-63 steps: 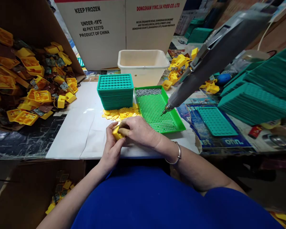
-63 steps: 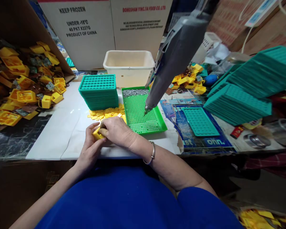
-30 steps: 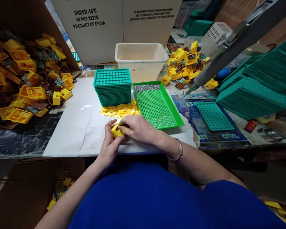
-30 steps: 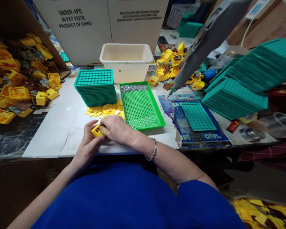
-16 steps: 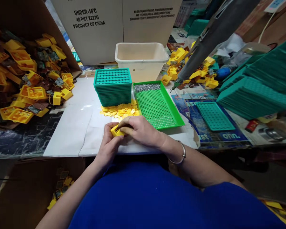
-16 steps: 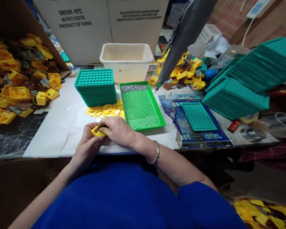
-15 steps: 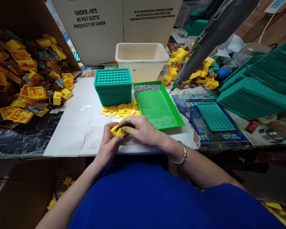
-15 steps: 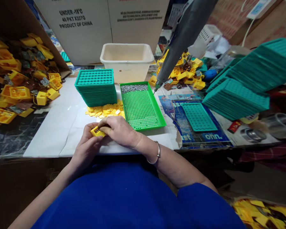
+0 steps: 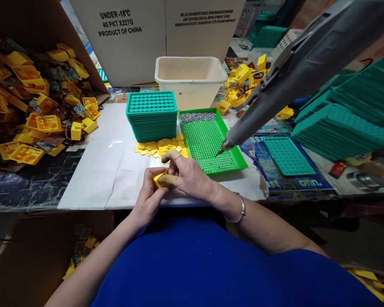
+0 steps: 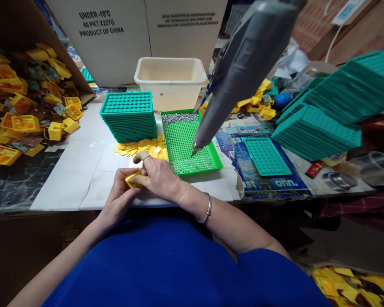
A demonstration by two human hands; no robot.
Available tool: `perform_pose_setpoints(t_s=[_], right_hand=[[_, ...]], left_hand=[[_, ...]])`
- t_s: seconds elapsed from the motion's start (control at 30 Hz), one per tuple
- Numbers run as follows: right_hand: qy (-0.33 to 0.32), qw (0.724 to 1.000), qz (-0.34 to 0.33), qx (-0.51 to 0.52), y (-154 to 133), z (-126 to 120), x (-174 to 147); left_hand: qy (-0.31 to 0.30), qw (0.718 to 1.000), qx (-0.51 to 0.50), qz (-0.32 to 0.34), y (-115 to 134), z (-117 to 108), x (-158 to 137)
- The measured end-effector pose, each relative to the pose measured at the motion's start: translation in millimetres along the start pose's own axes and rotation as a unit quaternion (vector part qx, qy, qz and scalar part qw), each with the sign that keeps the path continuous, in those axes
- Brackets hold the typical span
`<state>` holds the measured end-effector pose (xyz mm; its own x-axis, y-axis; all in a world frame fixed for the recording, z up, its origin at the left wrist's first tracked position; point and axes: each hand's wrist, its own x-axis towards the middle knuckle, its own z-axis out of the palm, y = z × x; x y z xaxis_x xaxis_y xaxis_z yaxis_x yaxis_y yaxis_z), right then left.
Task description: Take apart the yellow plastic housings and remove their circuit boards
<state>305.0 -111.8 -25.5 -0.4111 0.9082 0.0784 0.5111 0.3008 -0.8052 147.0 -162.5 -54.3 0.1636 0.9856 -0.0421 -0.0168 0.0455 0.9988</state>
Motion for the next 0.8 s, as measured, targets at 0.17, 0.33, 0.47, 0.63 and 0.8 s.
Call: perform_pose_setpoints(t_s=[0.17, 0.33, 0.47, 0.63, 0.8], right_hand=[[-0.084, 0.989, 0.022, -0.12, -1.7, -7.8, 7.1], [-0.121, 0.98, -0.068, -0.144, -14.5, -9.6, 26.3], [-0.164, 0.948, -0.1, -0.254, -33.5, -5.4, 49.9], [-0.199, 0.935, -0.09, -0.279, -38.4, -3.2, 72.1], [-0.179, 0.896, -0.069, -0.399, -22.2, 1.0, 80.5]], left_hand=[[-0.032, 0.994, -0.087, -0.057, 2.5, -8.1, -5.9], [0.016, 0.985, -0.16, -0.063, 5.0, -19.3, -6.1], [0.038, 0.975, -0.204, -0.082, 9.0, -29.9, -2.7], [0.069, 0.974, -0.202, -0.074, 13.3, -40.2, -4.8], [0.055, 0.973, -0.206, -0.093, 15.9, -42.4, -5.9]])
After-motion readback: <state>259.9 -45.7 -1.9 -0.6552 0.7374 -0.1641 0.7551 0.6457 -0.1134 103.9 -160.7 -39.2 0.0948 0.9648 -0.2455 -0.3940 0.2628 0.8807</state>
